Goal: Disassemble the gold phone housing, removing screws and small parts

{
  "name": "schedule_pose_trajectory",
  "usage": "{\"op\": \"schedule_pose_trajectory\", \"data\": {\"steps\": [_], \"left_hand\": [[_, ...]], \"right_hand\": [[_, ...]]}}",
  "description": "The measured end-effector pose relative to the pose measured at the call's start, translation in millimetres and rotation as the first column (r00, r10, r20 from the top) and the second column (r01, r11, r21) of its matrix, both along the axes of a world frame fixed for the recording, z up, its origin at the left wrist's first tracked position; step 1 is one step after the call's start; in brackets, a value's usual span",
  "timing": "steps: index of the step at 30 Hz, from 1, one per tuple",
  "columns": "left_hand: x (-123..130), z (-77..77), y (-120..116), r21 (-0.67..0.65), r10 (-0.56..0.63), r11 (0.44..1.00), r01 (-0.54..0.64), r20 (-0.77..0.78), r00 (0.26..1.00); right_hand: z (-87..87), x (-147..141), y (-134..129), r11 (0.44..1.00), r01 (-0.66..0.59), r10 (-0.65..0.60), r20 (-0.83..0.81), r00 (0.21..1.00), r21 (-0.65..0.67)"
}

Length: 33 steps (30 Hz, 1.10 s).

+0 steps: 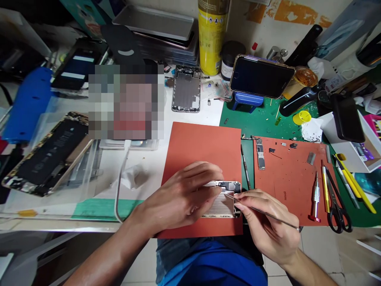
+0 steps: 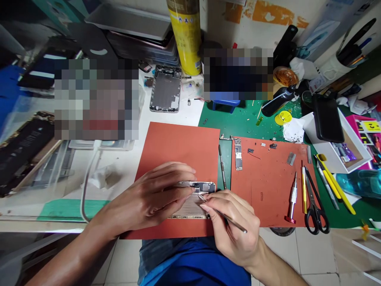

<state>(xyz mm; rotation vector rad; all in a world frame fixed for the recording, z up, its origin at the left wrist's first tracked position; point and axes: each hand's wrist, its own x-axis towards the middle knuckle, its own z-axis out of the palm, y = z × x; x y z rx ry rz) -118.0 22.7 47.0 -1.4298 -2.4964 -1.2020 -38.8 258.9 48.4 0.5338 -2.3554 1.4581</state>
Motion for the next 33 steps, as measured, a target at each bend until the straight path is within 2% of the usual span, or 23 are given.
{"op": "schedule_pose_trajectory", "data": {"steps": [8, 15, 19, 33], "left_hand": [[-1, 0.5, 2, 0.002, 0.003, 1.000, -0.003, -0.012, 1.000], [-1, -0.5, 3, 0.001, 0.002, 1.000, -0.002, -0.020, 1.000], [-2, 0.8, 3, -0.016, 0.013, 1.000, -0.014, -0.032, 0.999], [-1, -2.9, 3, -0.036, 0.027, 0.999, -0.029, -0.073, 0.997]], "right_hand": [[-6.2, 7, 3, 0.996, -0.056, 0.061, -0.080, 0.995, 0.064], [-11.9, 14, 5, 0.992, -0.032, 0.045, -0.104, 0.994, 0.119], [-15.6, 14, 6, 0.993, -0.041, 0.052, -0.105, 0.993, 0.107], [-10.3, 10, 2, 0.991, -0.008, 0.027, -0.138, 0.990, 0.134]]}}
